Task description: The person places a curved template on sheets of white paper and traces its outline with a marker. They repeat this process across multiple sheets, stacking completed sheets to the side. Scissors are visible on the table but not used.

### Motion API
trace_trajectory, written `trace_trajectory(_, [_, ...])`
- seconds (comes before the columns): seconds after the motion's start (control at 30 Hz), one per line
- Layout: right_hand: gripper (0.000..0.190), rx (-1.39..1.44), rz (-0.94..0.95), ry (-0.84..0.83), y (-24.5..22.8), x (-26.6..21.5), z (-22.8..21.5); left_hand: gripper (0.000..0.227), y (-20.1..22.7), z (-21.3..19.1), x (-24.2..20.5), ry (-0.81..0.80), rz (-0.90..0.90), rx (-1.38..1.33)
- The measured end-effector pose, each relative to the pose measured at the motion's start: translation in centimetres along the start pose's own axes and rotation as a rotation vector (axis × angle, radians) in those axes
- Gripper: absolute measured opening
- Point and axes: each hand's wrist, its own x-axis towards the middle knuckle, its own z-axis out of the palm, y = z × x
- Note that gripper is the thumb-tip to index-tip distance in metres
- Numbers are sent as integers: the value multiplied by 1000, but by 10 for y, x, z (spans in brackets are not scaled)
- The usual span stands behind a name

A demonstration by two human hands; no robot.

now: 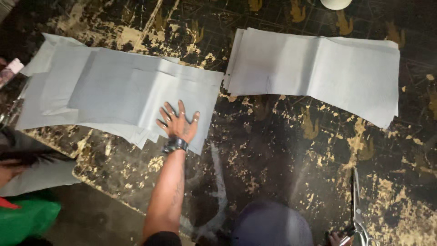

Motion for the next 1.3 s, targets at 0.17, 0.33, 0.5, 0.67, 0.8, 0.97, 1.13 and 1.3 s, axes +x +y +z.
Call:
trace_trajectory(0.17, [48, -7, 10, -7, -1, 4, 11, 92, -1, -18, 44, -60, -33, -8])
trace_trajectory(0.33, [48, -23, 21, -11, 3, 8, 19, 80, 45, 6, 68, -23, 60, -88])
trace_trajectory(0.5, [48, -49, 29, -39, 10, 6, 3, 78, 150, 83, 85, 223, 84, -235])
trace_trajectory(0.67, [48, -63, 31, -18, 10, -5, -7, 35, 163, 107, 98, 211, -20, -566])
trace_trajectory(0.8, [48, -76, 32, 23, 5, -14, -6, 19, 144, 86, 87, 300, 84, -638])
trace_trajectory(0.97, [46, -173, -43, -128, -13, 16, -38, 14, 110, 44, 28, 228, 56, -579])
trace_trajectory(1.13, [25, -242, 107, 61, -70, 28, -40, 12, 23, 23, -87, 135, 307, -618])
trace_trajectory(1.3, [38, -114, 97, 86, -77, 105, -12, 26, -90, -18, -215, -251, -231, -639])
